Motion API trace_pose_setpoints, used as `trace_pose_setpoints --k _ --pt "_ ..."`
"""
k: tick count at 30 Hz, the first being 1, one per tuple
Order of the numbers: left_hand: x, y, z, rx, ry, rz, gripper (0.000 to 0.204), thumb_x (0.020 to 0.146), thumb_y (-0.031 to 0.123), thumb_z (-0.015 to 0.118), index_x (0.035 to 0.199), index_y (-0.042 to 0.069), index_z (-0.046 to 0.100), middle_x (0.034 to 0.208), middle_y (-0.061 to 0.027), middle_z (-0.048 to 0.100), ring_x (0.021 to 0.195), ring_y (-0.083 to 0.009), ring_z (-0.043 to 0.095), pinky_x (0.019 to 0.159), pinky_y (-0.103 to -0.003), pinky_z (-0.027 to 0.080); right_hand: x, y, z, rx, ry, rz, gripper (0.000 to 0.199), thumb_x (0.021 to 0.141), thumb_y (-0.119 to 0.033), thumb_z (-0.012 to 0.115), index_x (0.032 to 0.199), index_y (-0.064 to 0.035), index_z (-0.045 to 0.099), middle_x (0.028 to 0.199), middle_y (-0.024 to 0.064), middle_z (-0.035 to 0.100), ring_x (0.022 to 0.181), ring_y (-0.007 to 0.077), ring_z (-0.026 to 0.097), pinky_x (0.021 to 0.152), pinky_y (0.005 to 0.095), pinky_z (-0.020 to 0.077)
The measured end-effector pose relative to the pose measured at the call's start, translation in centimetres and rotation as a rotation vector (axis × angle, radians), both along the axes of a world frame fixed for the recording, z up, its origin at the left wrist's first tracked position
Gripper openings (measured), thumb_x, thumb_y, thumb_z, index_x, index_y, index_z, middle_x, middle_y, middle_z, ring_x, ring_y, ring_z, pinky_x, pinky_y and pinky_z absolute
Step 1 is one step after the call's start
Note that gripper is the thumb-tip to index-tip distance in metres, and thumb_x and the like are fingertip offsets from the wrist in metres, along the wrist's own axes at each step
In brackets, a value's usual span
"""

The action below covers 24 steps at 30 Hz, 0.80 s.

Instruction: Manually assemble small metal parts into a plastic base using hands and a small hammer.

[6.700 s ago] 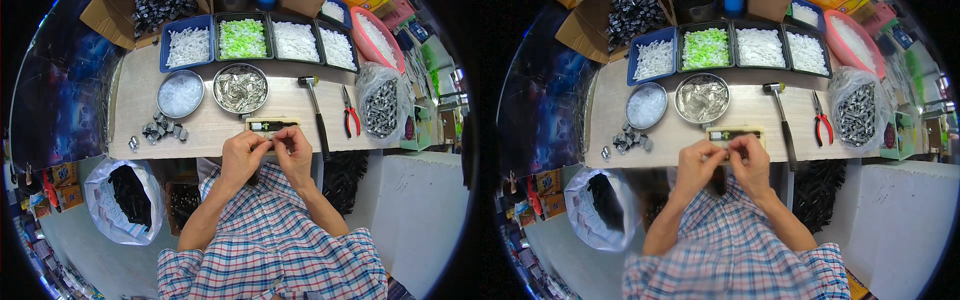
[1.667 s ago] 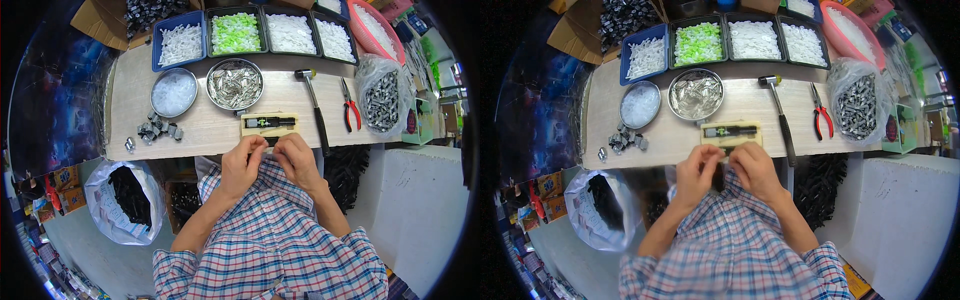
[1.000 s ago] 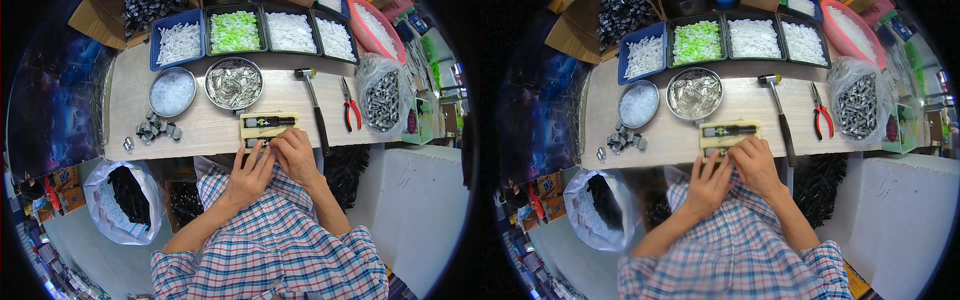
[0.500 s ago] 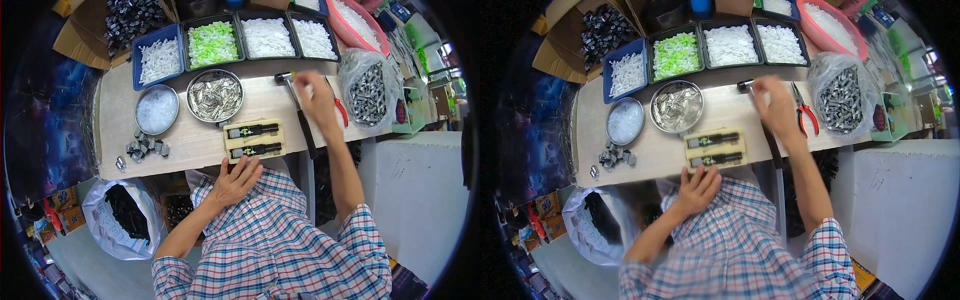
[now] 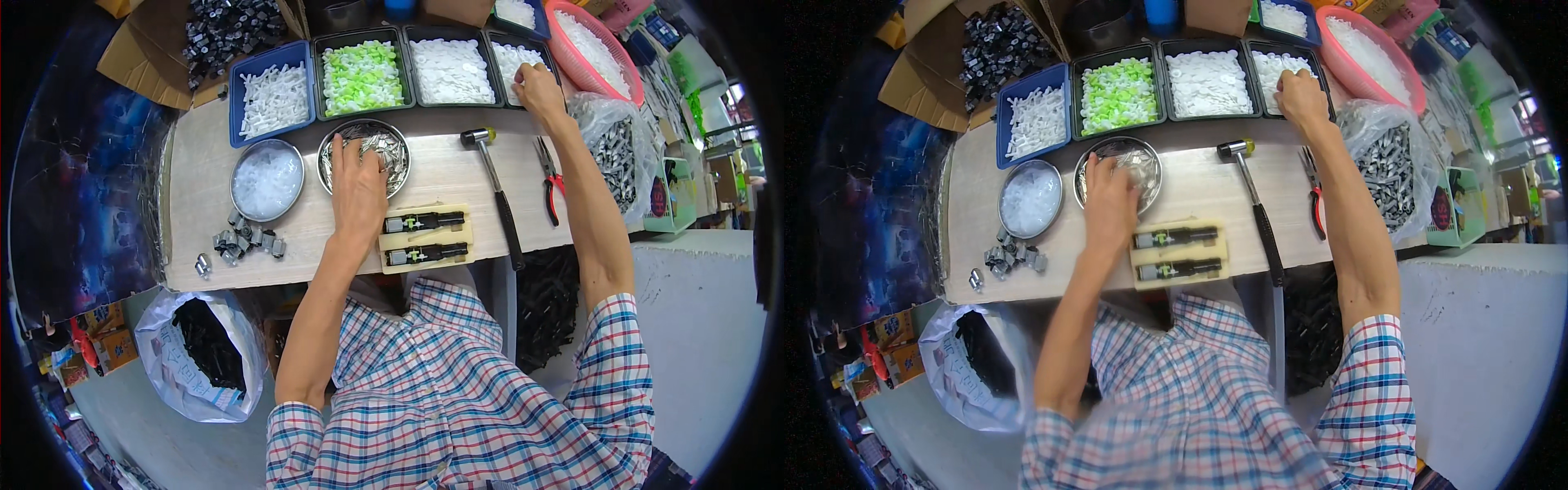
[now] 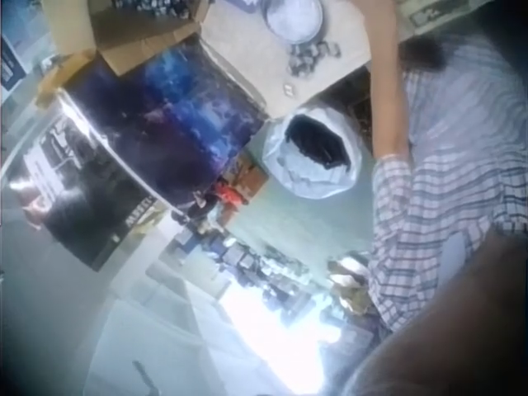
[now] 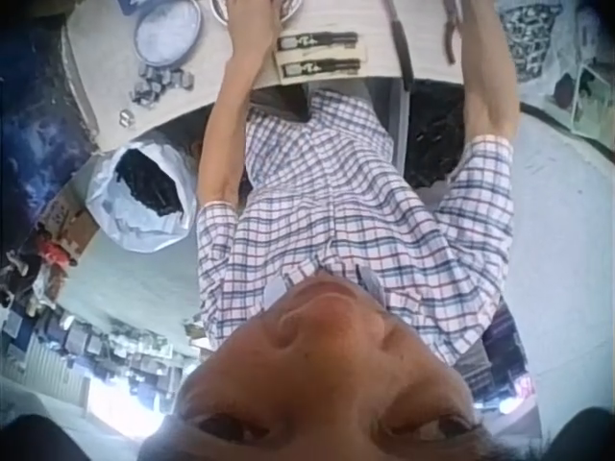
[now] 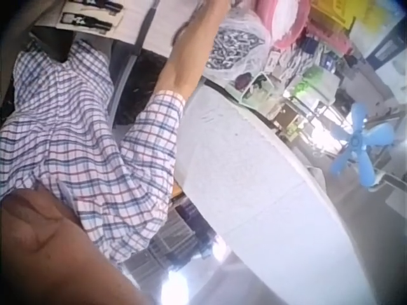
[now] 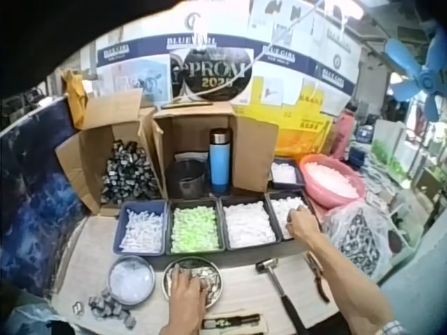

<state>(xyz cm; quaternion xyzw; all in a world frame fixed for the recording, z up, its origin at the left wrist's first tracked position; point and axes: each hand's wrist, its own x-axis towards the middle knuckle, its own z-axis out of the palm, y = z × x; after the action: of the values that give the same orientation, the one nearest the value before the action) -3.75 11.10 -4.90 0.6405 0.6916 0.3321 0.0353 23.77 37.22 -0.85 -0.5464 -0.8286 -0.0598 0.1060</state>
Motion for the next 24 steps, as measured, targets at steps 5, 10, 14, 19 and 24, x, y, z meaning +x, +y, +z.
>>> trace_pose_setpoints --k 5,10,14,19,24 --pt "-0.1 -0.3 -0.6 0.1 -0.04 -0.007 0.015 0.083 -0.004 0.069 0.097 -0.009 0.064 0.121 -0.0274 0.058 0.129 -0.0513 0.046 0.112 -0.053 0.039 0.6 0.0 -0.6 0.011 0.01 0.041 0.023 0.085 -0.021 0.074 0.1 -0.0044 0.07 0.107 0.0213 0.067 0.098 0.0407 0.067 0.083 0.0507 0.0562" --pt "-0.3 -0.5 -0.5 0.153 -0.08 -0.039 0.013 0.084 -0.004 0.067 0.096 -0.008 0.063 0.112 -0.0242 0.06 0.124 -0.0489 0.051 0.107 -0.053 0.043 0.9 -0.1 -0.6 0.034 0.048 0.098 0.019 0.087 -0.02 0.071 0.096 -0.0027 0.07 0.105 0.021 0.067 0.097 0.0408 0.067 0.081 0.0505 0.0565" --pt "-0.4 -0.5 -0.6 0.214 -0.133 -0.055 0.008 0.083 -0.005 0.066 0.091 -0.007 0.065 0.107 -0.0216 0.061 0.119 -0.0476 0.054 0.1 -0.052 0.046 1.1 -0.1 -0.8 0.106 0.027 0.117 0.014 0.089 -0.015 0.068 0.095 -0.0021 0.068 0.098 0.0202 0.066 0.093 0.0393 0.065 0.081 0.0474 0.0534" --pt "-0.6 -0.4 -0.6 0.256 -0.22 -0.048 0.006 0.083 -0.004 0.067 0.087 -0.006 0.065 0.101 -0.0217 0.063 0.112 -0.0463 0.057 0.098 -0.051 0.047 0.1 -2.2 -0.4 0.236 0.155 0.133 0.012 0.092 -0.013 0.065 0.096 -0.0019 0.066 0.094 0.017 0.067 0.089 0.0382 0.065 0.077 0.0464 0.0529" --pt "-1.3 -0.9 -0.2 0.208 -0.293 -0.018 0.005 0.084 0.001 0.068 0.088 0.0 0.065 0.094 -0.0172 0.064 0.097 -0.0374 0.062 0.086 -0.043 0.05 -6.2 -11.9 -0.5 -0.032 0.823 0.179 0.014 0.099 -0.016 0.063 0.097 -0.0028 0.066 0.093 0.0115 0.071 0.082 0.0181 0.066 0.072 0.0315 0.0518"
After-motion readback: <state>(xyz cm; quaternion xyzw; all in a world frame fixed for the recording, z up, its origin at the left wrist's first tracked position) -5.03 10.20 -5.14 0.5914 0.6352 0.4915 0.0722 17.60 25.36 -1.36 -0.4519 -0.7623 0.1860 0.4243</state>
